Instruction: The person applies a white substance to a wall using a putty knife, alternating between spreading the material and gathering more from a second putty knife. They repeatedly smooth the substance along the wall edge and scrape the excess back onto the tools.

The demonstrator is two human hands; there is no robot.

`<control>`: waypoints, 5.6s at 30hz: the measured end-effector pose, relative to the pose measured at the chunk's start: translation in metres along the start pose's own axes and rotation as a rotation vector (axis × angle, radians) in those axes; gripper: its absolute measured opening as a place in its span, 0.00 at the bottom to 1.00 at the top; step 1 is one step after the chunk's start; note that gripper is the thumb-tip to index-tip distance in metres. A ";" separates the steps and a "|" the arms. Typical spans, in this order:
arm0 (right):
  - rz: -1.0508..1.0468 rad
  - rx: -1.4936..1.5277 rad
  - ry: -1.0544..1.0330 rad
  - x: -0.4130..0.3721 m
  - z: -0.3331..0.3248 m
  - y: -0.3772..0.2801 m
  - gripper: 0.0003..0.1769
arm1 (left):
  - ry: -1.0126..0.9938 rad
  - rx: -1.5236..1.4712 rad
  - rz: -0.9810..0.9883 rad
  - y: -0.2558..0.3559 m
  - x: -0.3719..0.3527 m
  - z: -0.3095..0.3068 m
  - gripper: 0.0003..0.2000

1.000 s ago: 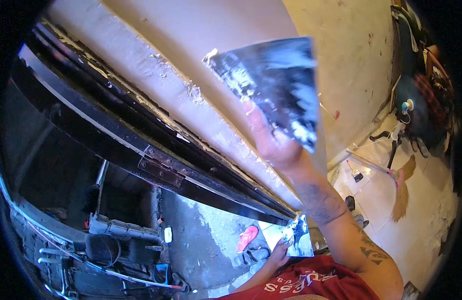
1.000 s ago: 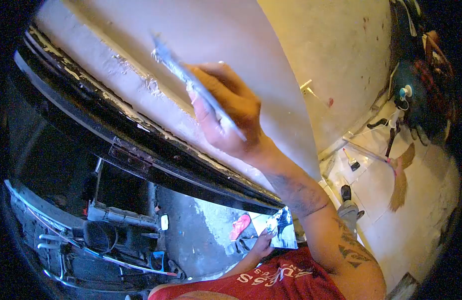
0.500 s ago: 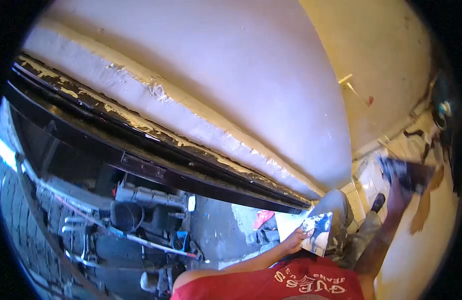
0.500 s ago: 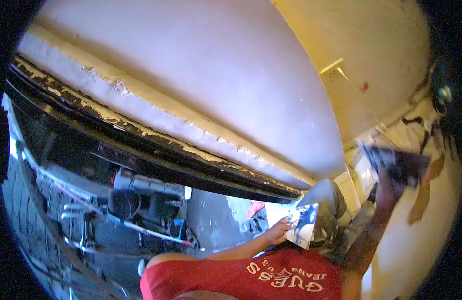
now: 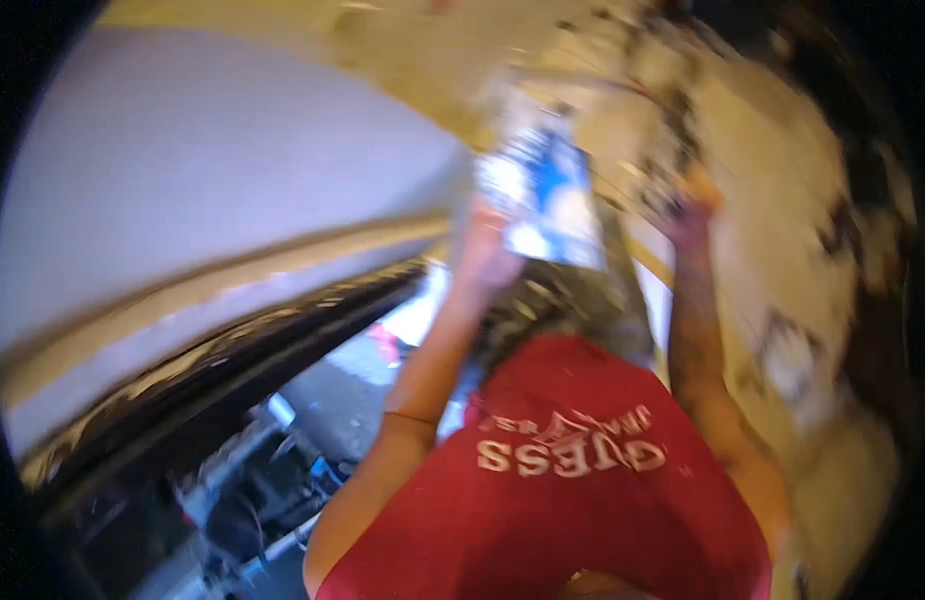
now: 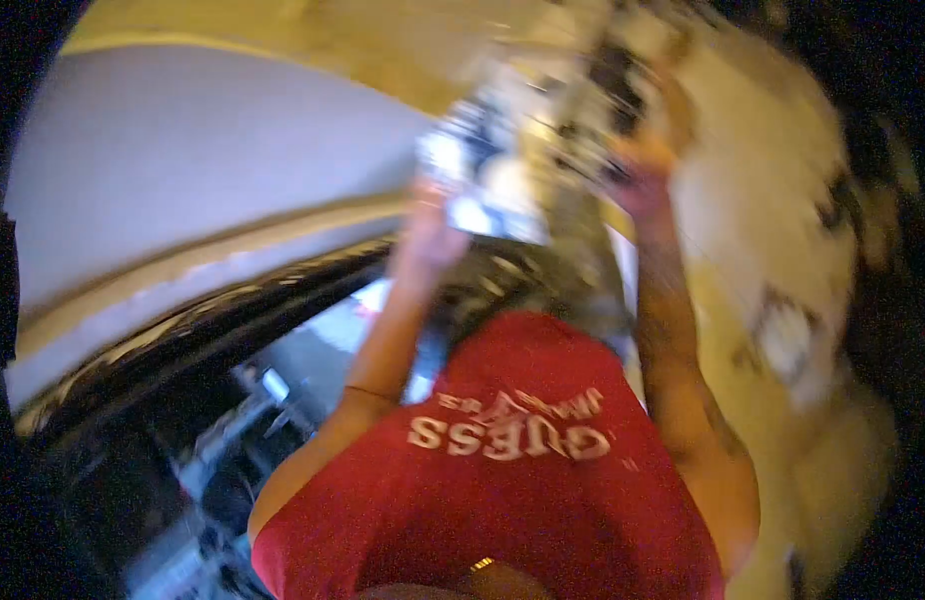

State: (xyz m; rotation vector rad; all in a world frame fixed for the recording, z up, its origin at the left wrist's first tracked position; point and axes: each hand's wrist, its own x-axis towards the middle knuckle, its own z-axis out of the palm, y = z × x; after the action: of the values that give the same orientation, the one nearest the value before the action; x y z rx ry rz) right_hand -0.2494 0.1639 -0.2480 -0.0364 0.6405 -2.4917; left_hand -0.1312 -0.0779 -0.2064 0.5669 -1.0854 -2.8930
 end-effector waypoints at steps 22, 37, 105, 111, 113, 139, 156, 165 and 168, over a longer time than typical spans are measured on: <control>0.270 -0.023 -0.130 -0.011 0.104 0.047 0.26 | -0.068 -0.118 0.110 0.029 -0.080 0.039 0.16; -0.072 -0.292 -0.113 -0.027 0.086 0.004 0.31 | -0.061 -0.216 0.208 0.033 -0.096 0.001 0.19; -1.108 -1.274 -0.743 0.034 0.479 0.088 0.24 | 0.243 0.062 -0.016 0.022 -0.131 -0.128 0.17; -1.098 -1.202 -0.782 0.038 0.475 0.092 0.24 | 0.244 0.062 -0.021 0.023 -0.131 -0.122 0.18; -1.079 -1.191 -0.789 0.039 0.472 0.093 0.24 | 0.242 0.043 -0.030 0.021 -0.131 -0.123 0.18; -1.035 -1.153 -0.795 0.042 0.485 0.070 0.25 | 0.297 0.035 -0.032 0.016 -0.123 -0.114 0.15; -1.084 -1.239 -0.842 0.042 0.474 0.089 0.31 | 0.243 0.053 -0.042 0.016 -0.127 -0.124 0.19; -0.921 -1.321 -0.903 0.042 0.451 0.096 0.31 | 0.230 0.069 -0.115 0.017 -0.122 -0.127 0.20; -0.887 -1.316 -0.933 0.042 0.443 0.099 0.31 | 0.268 0.086 -0.124 0.013 -0.118 -0.130 0.20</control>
State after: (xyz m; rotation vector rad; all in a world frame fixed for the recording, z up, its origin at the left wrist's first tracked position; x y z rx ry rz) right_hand -0.1638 -0.1238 0.0951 -2.1276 1.8617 -1.7745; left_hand 0.0208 -0.1560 -0.2494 1.0252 -1.1747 -2.7694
